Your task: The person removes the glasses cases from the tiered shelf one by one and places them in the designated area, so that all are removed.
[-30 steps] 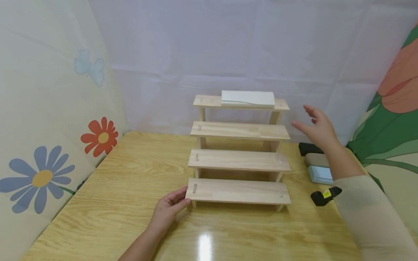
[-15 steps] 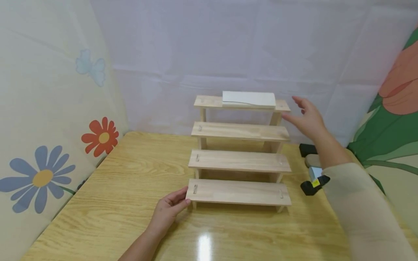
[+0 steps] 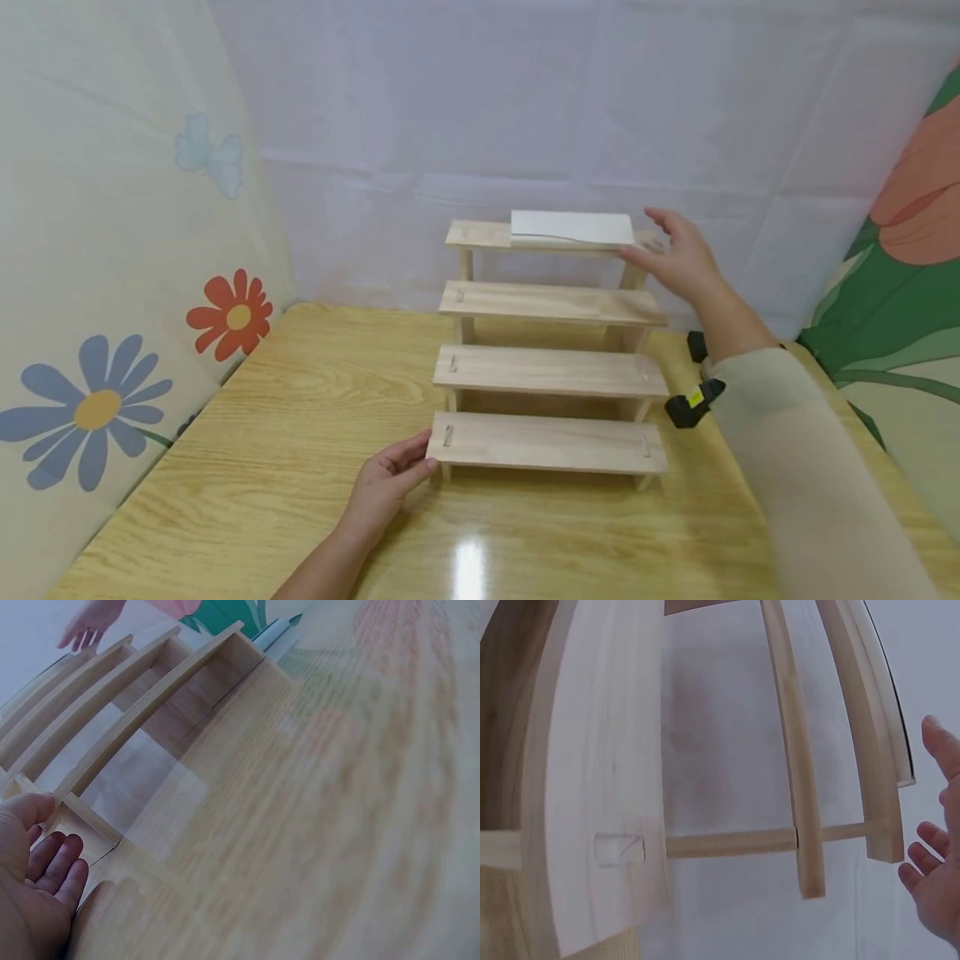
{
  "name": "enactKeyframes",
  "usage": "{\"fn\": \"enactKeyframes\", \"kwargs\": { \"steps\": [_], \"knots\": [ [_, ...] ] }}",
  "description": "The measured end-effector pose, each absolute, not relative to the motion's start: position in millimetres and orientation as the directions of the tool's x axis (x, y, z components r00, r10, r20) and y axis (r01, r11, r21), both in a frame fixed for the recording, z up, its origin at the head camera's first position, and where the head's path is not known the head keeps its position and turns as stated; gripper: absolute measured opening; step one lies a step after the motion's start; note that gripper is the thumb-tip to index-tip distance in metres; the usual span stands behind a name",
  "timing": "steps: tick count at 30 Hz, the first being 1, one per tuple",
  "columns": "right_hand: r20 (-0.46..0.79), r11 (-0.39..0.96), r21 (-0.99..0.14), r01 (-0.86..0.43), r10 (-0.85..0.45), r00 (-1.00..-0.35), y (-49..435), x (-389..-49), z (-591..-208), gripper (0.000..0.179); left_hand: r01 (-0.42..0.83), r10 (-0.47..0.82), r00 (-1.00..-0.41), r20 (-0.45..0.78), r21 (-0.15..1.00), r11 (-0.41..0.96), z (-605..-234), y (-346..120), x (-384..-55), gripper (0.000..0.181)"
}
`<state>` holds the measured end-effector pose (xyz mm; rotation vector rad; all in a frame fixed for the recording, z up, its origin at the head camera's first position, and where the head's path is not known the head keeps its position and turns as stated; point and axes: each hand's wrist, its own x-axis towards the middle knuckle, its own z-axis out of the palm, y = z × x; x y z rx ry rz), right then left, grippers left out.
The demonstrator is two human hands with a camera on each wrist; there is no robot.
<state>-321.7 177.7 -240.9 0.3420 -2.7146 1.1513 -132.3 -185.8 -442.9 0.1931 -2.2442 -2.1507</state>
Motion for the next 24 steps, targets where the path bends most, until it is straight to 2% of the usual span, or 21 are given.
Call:
{"fn": "enactKeyframes", "kwargs": {
  "steps": [10,24],
  "knots": [
    [0.258,0.663,-0.689,-0.294,-0.155,-0.954,160,-336,-239,0.081,-0.091,-0.112,-0.990,-0.087,0.995,0.036,-446,-185,-134,0.045],
    [0.224,0.714,-0.646,-0.272,-0.164,-0.961,150,-343,-234,0.085,-0.084,-0.101,-0.992,-0.080,0.996,0.031,-447,-183,-134,0.046]
  ]
}}
